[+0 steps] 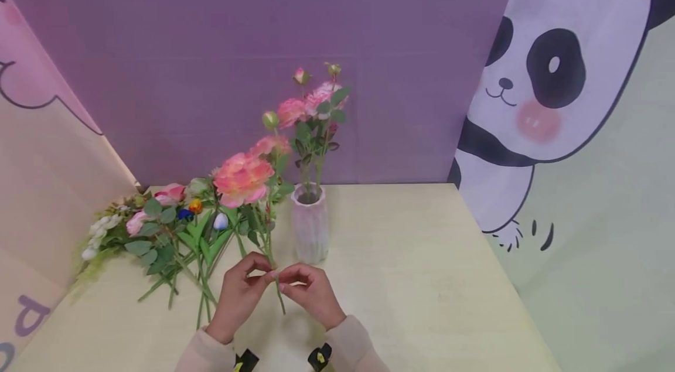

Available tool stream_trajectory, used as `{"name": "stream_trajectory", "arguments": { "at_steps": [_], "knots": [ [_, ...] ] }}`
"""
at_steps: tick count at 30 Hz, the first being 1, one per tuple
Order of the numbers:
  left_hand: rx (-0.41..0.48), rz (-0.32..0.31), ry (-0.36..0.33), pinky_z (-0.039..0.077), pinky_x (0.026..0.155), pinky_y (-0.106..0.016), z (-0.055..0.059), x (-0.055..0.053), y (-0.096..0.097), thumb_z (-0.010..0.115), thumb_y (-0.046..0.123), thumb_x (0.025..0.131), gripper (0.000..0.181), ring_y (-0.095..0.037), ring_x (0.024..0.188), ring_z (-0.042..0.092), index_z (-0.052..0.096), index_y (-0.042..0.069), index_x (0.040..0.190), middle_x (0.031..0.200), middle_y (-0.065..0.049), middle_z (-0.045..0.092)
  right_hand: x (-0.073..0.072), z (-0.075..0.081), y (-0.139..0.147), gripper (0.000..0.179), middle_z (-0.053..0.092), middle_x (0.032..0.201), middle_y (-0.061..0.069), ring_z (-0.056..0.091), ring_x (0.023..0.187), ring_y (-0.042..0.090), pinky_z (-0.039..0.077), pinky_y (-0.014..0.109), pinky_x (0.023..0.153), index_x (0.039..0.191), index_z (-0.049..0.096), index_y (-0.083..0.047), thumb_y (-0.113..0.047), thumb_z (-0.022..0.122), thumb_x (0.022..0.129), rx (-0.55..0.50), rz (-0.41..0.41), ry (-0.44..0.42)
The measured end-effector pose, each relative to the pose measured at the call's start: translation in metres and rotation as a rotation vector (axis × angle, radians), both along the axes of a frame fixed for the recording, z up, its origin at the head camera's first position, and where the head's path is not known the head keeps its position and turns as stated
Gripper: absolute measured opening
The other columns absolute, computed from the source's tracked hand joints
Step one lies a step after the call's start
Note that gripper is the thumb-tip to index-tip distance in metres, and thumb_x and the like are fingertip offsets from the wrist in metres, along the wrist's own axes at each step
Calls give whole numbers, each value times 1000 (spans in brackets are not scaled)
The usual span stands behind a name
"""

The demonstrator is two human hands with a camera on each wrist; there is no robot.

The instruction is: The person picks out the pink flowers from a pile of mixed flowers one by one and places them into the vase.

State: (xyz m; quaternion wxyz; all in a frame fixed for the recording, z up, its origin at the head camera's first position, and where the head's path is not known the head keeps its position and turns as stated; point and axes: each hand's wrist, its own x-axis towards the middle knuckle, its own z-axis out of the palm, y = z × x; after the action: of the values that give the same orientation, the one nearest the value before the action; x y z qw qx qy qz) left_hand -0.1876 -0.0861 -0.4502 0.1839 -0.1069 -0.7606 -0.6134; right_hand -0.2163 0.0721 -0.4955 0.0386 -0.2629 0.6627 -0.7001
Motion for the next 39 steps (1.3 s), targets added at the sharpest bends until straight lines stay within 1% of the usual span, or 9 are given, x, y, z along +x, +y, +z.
{"name": "stream_trajectory", "arguments": {
  "at_steps": [5, 8, 11, 15, 22, 27, 30, 34, 39],
  "knots": [
    [-8, -11, 40, 57, 62, -25, 3, -2, 3, 71, -9, 76, 19, -12, 78, 64, 61, 6, 82, 79, -12, 64, 1, 0, 0, 16, 64, 95, 26, 64, 86, 7, 56, 26, 75, 99, 61, 11, 4, 64, 85, -3, 6, 6],
    [-15, -19, 28, 57, 63, -25, 4, -1, 5, 70, -10, 76, 19, -10, 77, 62, 61, 6, 82, 79, -10, 64, 1, 1, 0, 15, 67, 94, 12, 63, 86, 5, 56, 25, 75, 98, 62, 12, 6, 64, 84, -8, -7, -1],
    [-27, -28, 10, 57, 64, -25, 5, 0, 7, 70, -10, 77, 20, -14, 78, 63, 61, 8, 82, 79, -6, 64, 3, 4, 0, 16, 67, 92, -5, 63, 87, 5, 56, 24, 75, 98, 61, 13, 5, 65, 84, -34, -22, 11],
    [-55, -38, 8, 56, 63, -25, 5, 3, 11, 71, -8, 77, 22, -17, 79, 65, 63, 12, 82, 81, 1, 65, 7, 6, 2, 17, 66, 91, -12, 63, 86, 7, 56, 23, 73, 98, 59, 14, 5, 64, 84, -70, -59, 41],
    [-51, -93, 22, 56, 63, -26, 1, 3, 16, 70, -6, 79, 23, -19, 81, 65, 67, 15, 87, 87, 3, 66, 11, 8, 5, 20, 69, 99, -2, 65, 88, 9, 57, 28, 75, 103, 61, 10, 1, 65, 86, -72, -124, 76],
    [-10, -93, 19, 57, 64, -24, 0, 4, 21, 71, -4, 78, 20, -19, 82, 65, 69, 14, 87, 88, 2, 67, 11, 7, 8, 19, 69, 102, 7, 65, 92, 10, 57, 31, 75, 104, 63, 9, 2, 64, 86, -91, -130, 192],
    [23, -85, 7, 57, 65, -24, 2, 5, 24, 71, -8, 77, 21, -16, 81, 65, 71, 11, 86, 88, 0, 67, 11, 5, 9, 18, 69, 100, 7, 65, 93, 9, 58, 33, 74, 103, 66, 4, 2, 65, 85, -83, -168, 262],
    [38, -76, -11, 57, 66, -25, 9, 9, 29, 69, -11, 76, 20, -18, 81, 65, 71, 5, 88, 88, -4, 67, 12, 3, 9, 21, 69, 99, 9, 64, 94, 9, 58, 34, 73, 102, 69, 2, 6, 65, 82, -100, -208, 326],
    [42, -89, -23, 57, 68, -25, 24, 16, 32, 68, -12, 77, 17, -22, 81, 65, 70, 2, 88, 86, -6, 67, 15, 7, 10, 22, 71, 97, 9, 65, 89, 7, 58, 33, 68, 100, 70, 4, 11, 65, 80, -90, -264, 324]
  ]
}}
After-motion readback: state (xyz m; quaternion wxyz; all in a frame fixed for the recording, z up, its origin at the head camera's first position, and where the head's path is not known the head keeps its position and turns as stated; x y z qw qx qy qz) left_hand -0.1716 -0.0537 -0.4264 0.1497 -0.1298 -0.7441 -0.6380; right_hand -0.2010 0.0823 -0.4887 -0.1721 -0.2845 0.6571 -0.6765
